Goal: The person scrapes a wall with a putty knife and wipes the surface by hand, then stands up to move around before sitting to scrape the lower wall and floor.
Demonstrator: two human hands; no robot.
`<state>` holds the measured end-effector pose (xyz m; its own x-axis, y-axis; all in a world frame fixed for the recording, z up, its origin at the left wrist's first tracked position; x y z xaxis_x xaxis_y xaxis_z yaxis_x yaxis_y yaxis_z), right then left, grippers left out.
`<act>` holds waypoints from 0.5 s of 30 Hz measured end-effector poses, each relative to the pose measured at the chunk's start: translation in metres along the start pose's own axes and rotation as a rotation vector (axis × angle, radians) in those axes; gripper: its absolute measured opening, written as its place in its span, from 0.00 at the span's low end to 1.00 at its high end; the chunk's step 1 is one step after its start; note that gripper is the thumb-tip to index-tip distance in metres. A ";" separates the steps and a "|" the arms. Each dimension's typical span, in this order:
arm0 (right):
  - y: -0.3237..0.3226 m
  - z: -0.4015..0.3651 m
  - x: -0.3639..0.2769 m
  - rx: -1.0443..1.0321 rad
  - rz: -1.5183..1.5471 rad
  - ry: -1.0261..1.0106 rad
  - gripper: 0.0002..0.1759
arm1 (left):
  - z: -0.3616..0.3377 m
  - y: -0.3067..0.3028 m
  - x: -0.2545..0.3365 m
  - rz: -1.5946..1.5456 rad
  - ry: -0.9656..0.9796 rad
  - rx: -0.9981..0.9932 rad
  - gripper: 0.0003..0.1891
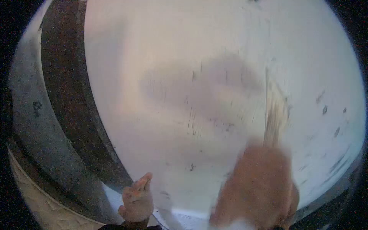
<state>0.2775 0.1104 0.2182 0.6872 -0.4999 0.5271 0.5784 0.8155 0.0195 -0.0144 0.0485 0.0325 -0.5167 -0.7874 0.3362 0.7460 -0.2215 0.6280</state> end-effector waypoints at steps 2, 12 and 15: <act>0.031 0.011 0.013 -0.139 0.056 0.058 0.14 | -0.005 -0.002 0.002 0.040 -0.083 -0.058 0.34; 0.021 0.056 0.053 0.484 0.740 -0.024 0.14 | 0.018 0.046 -0.048 0.151 -0.307 -0.443 0.59; -0.034 0.079 0.031 0.704 1.074 -0.273 0.15 | 0.039 0.074 -0.048 0.133 -0.221 -0.481 0.61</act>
<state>0.2447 0.0903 0.3015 0.4996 0.4969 0.7096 -0.6069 0.7853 -0.1226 0.0490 0.0922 0.0906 -0.4417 -0.6987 0.5627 0.8924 -0.4068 0.1954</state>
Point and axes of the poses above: each hand's wrist, its own z-axis towards the middle knuckle, its own y-axis out of the palm, x = y × z, the point moved 5 cm from there along z, towards the middle knuckle, and after that the axes turned 11 degrees about x, right-handed, at the moved point
